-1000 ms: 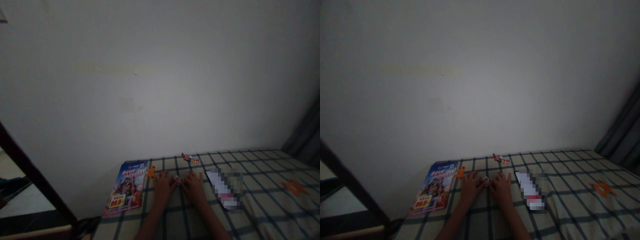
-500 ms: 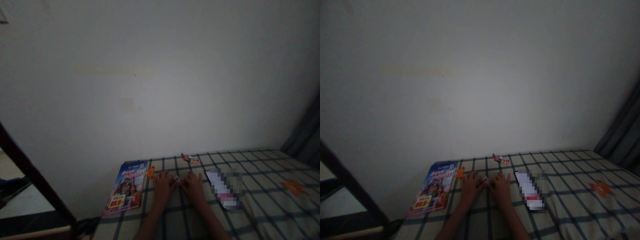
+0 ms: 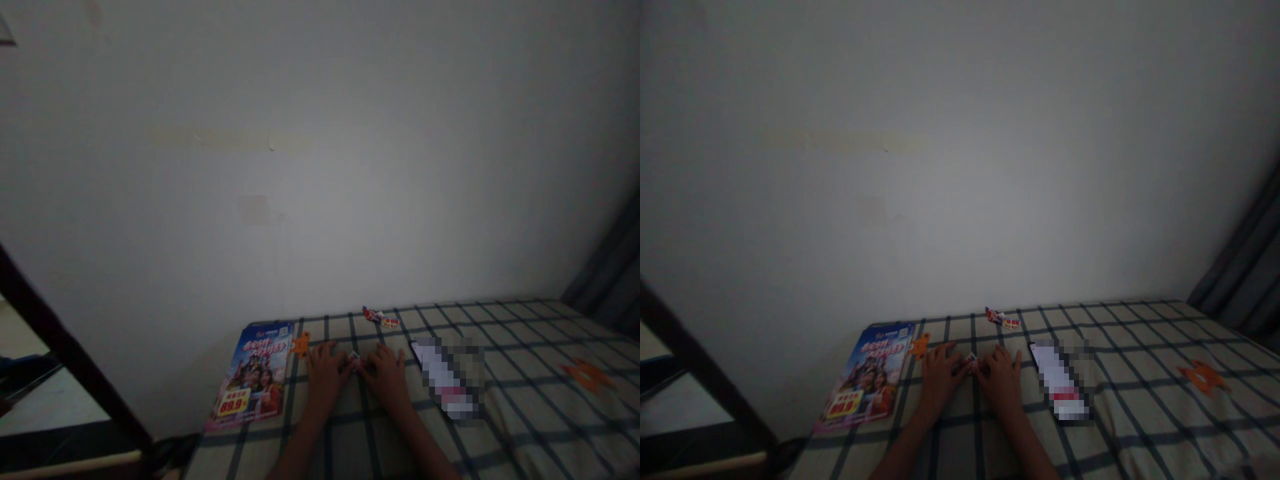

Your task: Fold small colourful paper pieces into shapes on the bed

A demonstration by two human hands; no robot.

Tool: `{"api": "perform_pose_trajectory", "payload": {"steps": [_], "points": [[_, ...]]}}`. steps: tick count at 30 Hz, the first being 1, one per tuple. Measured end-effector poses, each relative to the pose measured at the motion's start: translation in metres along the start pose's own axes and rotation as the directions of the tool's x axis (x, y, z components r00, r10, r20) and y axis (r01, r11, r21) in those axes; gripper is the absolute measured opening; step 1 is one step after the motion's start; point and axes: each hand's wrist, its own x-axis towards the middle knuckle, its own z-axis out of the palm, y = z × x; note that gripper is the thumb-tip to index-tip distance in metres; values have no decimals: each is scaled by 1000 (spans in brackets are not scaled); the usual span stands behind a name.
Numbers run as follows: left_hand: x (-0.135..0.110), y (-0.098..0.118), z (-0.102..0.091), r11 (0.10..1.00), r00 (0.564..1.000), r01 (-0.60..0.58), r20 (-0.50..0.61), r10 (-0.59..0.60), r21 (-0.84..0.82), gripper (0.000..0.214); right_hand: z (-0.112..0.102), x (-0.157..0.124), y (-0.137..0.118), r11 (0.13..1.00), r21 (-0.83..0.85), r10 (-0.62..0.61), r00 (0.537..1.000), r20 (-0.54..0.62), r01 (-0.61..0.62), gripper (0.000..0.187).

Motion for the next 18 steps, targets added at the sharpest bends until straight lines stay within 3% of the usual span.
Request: {"api": "perform_pose_trajectory", "payload": {"steps": [18], "points": [[0, -2, -1, 1000, 1000, -5, 5, 5, -29, 27, -2, 4, 4, 992, 87, 91, 996, -4, -90, 17]]}}
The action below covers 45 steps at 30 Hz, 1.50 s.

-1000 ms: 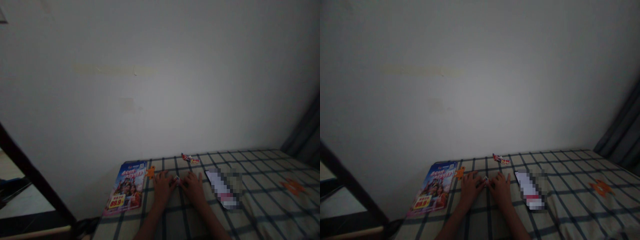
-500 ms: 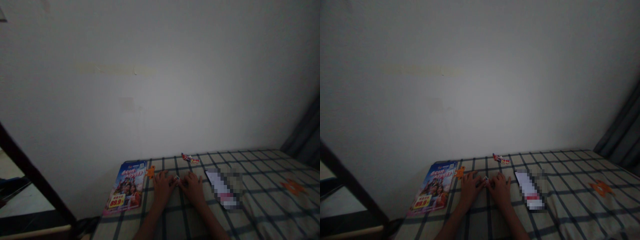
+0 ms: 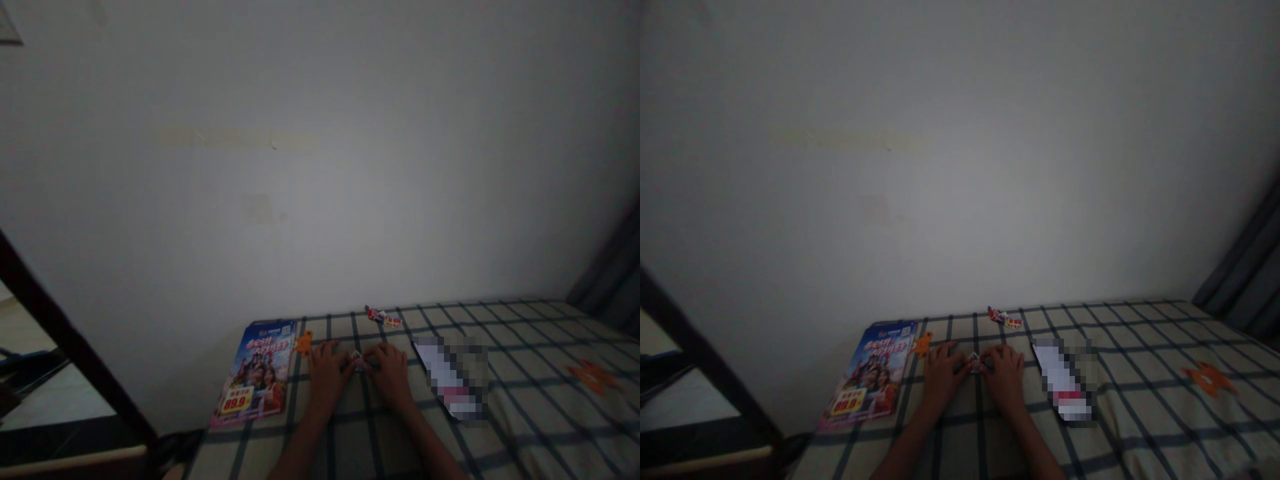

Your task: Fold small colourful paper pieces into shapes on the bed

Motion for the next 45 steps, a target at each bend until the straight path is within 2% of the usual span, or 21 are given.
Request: {"api": "perform_pose_trajectory", "payload": {"steps": [11, 19, 26, 31, 35, 45], "points": [[-1, -2, 2, 1000, 1000, -1, -7, 1, 6, 29, 0, 2, 7, 999, -15, -42, 999, 22, 43, 21], [-2, -5, 5, 1000, 999, -21, -39, 21, -4, 28, -4, 3, 8, 999, -4, -51, 998, 23, 52, 35], [-2, -2, 1, 1000, 1000, 5, -3, -5, -11, 31, -6, 0, 8, 994, -22, -108, 994, 21, 108, 37], [-1, -2, 0, 1000, 1000, -8, 10, 8, -30, 28, -6, -4, 6, 995, 8, -102, 995, -3, 102, 32], [-1, -4, -1, 999, 1000, -21, 14, 21, -36, 31, -6, -4, 4, 996, 21, -91, 996, -13, 92, 21], [-1, -8, 0, 998, 999, -47, 17, 47, -44, 26, -4, -5, -5, 996, -61, -73, 997, -39, 71, 13]]}}
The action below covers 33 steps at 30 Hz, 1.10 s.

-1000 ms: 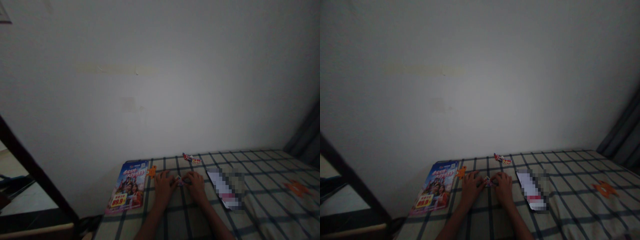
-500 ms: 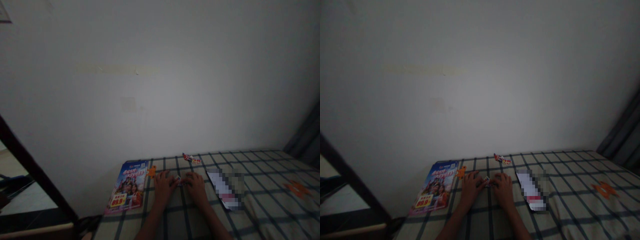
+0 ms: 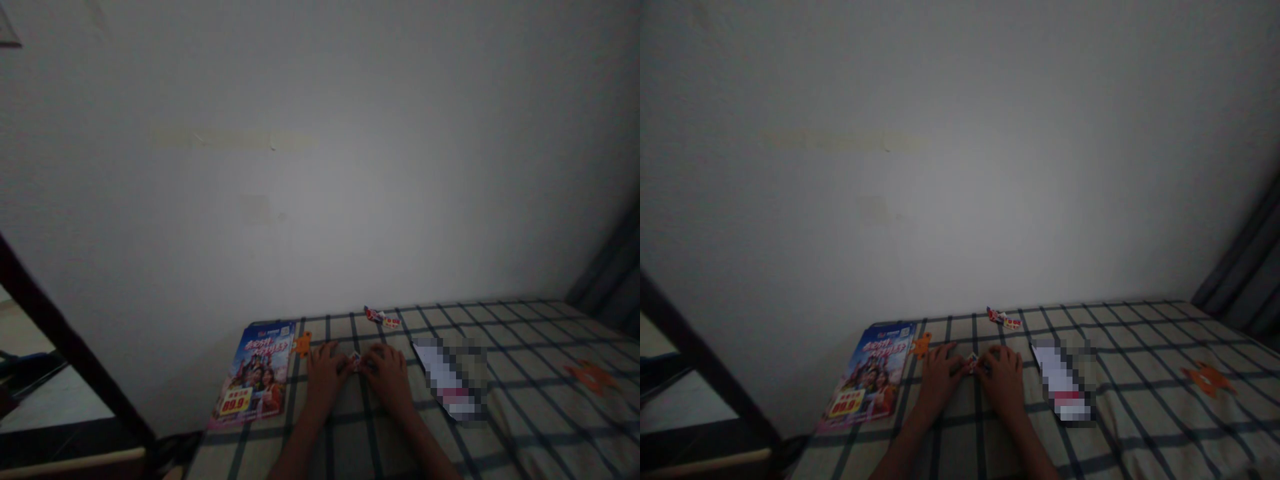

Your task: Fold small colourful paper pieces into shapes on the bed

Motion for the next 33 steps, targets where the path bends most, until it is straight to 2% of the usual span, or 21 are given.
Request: {"api": "perform_pose_trajectory", "payload": {"steps": [5, 11, 20, 33], "points": [[-1, 7, -3, 1000, 999, 19, -29, -18, 11, 31, -2, 0, -2, 1000, -5, 4, 1000, 13, -4, 16], [-2, 7, -1, 999, 1000, 20, -9, -19, 50, 35, 1, 1, 0, 1000, -29, 14, 999, 38, -13, 17], [1, 1, 0, 997, 997, 7, 78, -13, 72, 27, 2, 1, 2, 1000, -9, -1, 999, 44, 1, 14], [5, -14, -8, 1000, 980, -4, 200, 1, 12, 23, 1, 2, 1, 1000, -2, 20, 998, 61, -20, 13]]}}
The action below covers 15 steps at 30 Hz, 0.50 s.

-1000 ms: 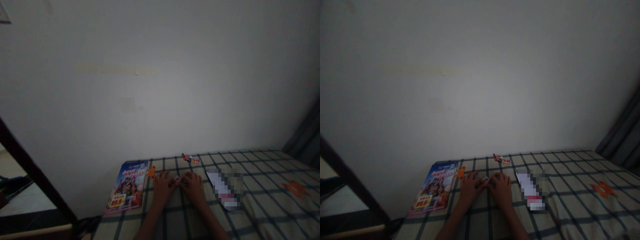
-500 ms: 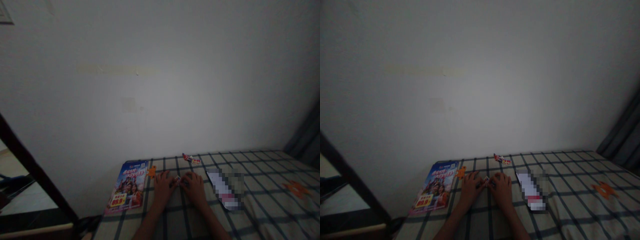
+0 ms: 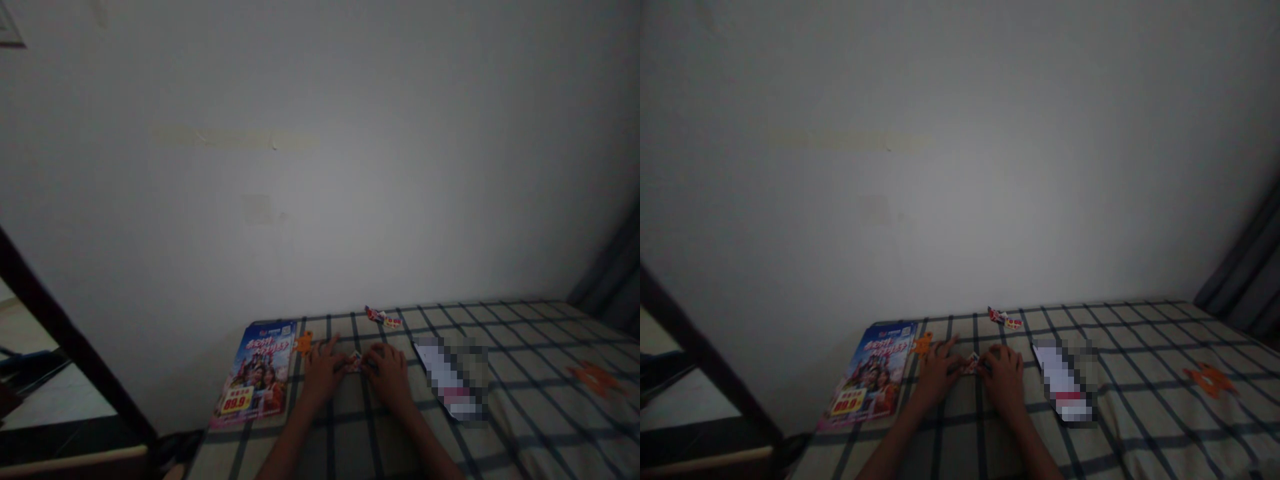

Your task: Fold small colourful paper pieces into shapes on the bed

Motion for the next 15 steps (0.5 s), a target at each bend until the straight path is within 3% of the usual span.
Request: {"api": "perform_pose_trajectory", "payload": {"steps": [7, 15], "points": [[2, -9, -6, 1000, 994, 19, 105, -21, 21, 31, -1, -1, 1, 999, -13, -30, 1000, -7, 30, 13], [-1, -6, -7, 999, 994, 37, 99, -39, 25, 33, 5, -2, 2, 1000, -11, -24, 999, -40, 23, 13]]}}
